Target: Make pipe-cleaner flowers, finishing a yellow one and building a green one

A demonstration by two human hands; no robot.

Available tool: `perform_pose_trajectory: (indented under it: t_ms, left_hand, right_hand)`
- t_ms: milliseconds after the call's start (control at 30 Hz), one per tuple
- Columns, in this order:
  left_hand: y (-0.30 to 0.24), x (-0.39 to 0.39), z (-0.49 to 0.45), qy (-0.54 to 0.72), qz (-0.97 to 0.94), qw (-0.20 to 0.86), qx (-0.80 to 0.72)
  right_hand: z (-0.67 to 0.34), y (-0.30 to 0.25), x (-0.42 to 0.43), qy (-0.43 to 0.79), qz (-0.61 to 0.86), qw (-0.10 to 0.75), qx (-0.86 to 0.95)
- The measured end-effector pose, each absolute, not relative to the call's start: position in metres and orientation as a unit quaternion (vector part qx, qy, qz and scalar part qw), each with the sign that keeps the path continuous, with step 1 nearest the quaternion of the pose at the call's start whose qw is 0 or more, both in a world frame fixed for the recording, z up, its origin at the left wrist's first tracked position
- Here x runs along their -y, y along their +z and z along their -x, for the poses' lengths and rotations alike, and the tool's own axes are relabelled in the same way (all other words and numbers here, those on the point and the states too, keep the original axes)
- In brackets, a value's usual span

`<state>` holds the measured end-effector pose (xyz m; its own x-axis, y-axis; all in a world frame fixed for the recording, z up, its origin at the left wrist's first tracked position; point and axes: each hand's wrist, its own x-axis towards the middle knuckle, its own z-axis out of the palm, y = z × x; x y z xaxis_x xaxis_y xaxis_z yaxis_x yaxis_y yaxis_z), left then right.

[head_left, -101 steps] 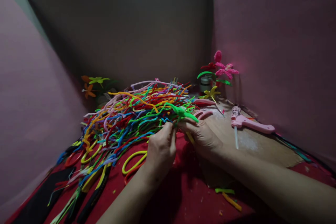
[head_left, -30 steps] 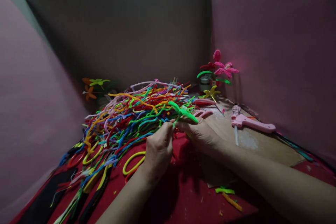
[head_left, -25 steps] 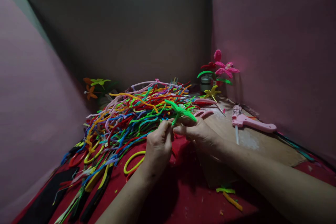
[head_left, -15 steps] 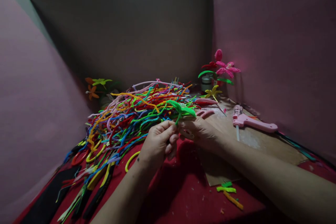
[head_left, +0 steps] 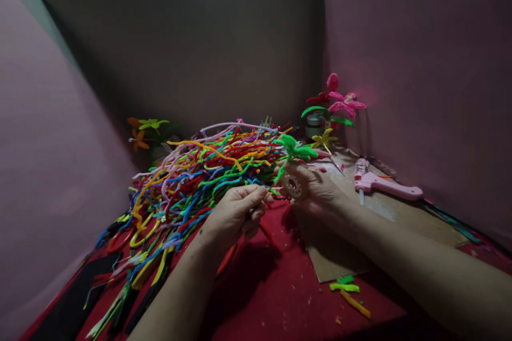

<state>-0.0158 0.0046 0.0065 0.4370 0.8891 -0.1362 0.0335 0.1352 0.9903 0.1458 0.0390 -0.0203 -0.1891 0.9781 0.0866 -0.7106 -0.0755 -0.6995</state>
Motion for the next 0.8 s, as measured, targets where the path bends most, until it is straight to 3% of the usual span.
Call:
perform_pose_trajectory:
  t_ms: [100,267,333,500,667,800]
  left_hand:
    - [0.007,-0.012,0.024,0.300,-0.626,0.543,-0.472]
    - [0.007,-0.021,0.032,0.411,-0.712,0.105,-0.560]
    - [0.008,-0.017,0.028,0.478,-0.689,0.012,-0.545]
    - [0.003,0.005,0.004,0.479,-0.732,0.074,-0.478]
    - [-0.015,0.007,-0.006,0.384,-0.790,-0.024,-0.476]
    - [-0.019,0.002,0.000,0.382,-0.793,-0.019,-0.475]
  right_hand:
    - [-0.157,-0.013,-0.046,0.678,0.248,0.638,0.269]
    - [-0.163,-0.010,-0.051,0.640,0.244,0.660,0.309]
    - [-0.160,-0.011,-0.049,0.641,0.247,0.658,0.309]
    - [-0.144,-0.020,-0.034,0.663,0.219,0.624,0.351]
    - [-0.132,-0.030,-0.020,0.647,0.216,0.611,0.403]
    - [-0.129,-0.034,-0.018,0.624,0.226,0.619,0.420]
